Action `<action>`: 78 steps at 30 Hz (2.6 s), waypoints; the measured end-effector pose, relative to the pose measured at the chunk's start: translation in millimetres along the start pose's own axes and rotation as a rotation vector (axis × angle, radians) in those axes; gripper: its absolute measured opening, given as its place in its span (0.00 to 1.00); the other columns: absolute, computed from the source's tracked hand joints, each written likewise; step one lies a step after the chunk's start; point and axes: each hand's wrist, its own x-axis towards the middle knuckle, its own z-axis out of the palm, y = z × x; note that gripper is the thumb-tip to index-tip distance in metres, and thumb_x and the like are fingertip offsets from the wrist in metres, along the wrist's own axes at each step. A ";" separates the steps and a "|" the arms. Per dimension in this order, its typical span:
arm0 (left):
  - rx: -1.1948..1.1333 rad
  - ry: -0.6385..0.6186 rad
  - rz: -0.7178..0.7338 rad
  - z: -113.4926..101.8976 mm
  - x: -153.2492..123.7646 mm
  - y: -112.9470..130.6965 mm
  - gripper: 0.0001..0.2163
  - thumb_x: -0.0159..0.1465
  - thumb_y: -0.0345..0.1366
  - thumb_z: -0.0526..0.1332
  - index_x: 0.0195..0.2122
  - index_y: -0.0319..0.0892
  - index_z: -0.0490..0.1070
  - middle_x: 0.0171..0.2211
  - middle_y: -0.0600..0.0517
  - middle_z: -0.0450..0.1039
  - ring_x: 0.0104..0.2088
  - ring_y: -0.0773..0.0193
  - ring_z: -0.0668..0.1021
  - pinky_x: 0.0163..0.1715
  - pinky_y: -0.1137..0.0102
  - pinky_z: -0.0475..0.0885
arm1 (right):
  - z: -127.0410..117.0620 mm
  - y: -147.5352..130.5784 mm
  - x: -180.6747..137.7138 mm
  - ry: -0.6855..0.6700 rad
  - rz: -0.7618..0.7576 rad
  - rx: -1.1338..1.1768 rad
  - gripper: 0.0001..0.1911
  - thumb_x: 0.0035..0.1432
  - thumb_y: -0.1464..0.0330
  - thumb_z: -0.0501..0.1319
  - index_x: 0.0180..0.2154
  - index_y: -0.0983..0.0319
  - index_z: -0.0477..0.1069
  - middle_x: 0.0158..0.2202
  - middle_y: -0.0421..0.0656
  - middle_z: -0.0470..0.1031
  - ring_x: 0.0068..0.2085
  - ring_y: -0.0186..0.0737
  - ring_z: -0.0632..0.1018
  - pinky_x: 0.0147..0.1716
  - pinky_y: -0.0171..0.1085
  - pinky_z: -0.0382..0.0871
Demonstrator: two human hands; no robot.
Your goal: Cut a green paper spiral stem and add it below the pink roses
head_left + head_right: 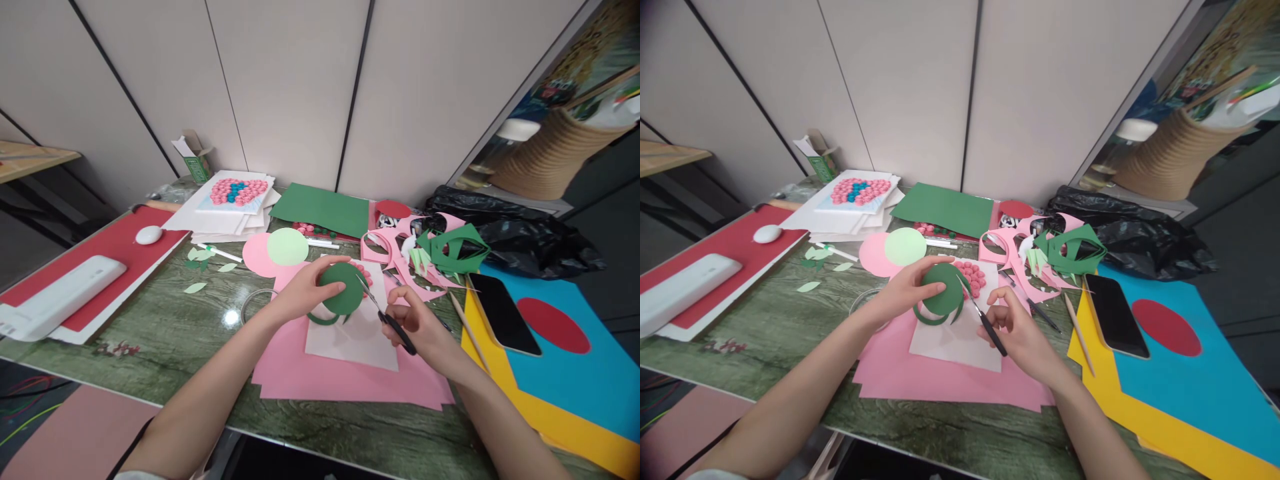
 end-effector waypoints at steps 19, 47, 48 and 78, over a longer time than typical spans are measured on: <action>-0.117 0.021 -0.030 3.6 1.0 -0.3 0.18 0.59 0.34 0.60 0.51 0.45 0.66 0.45 0.47 0.73 0.42 0.60 0.76 0.39 0.66 0.73 | -2.1 3.1 -1.1 -0.045 -0.014 0.083 0.14 0.58 0.64 0.59 0.38 0.54 0.52 0.20 0.30 0.57 0.22 0.28 0.62 0.24 0.31 0.55; -0.090 0.002 -0.021 3.4 0.0 3.4 0.18 0.59 0.33 0.60 0.52 0.45 0.66 0.50 0.46 0.70 0.44 0.61 0.75 0.39 0.68 0.73 | -0.6 5.1 1.0 -0.009 -0.008 0.035 0.16 0.55 0.67 0.61 0.37 0.54 0.52 0.21 0.30 0.60 0.22 0.28 0.60 0.24 0.31 0.56; -0.095 0.003 -0.025 3.3 0.0 3.0 0.19 0.59 0.33 0.60 0.52 0.45 0.65 0.49 0.46 0.70 0.43 0.61 0.75 0.38 0.68 0.73 | -0.5 4.9 0.9 -0.009 -0.007 0.038 0.16 0.55 0.68 0.61 0.37 0.54 0.52 0.21 0.30 0.60 0.22 0.28 0.60 0.24 0.31 0.55; -0.051 0.046 -0.030 3.3 0.2 4.9 0.23 0.56 0.31 0.62 0.53 0.48 0.64 0.47 0.49 0.71 0.38 0.63 0.76 0.36 0.68 0.73 | -1.7 -1.4 0.8 0.041 -0.009 0.001 0.18 0.54 0.63 0.62 0.37 0.54 0.52 0.20 0.30 0.62 0.22 0.30 0.63 0.25 0.31 0.60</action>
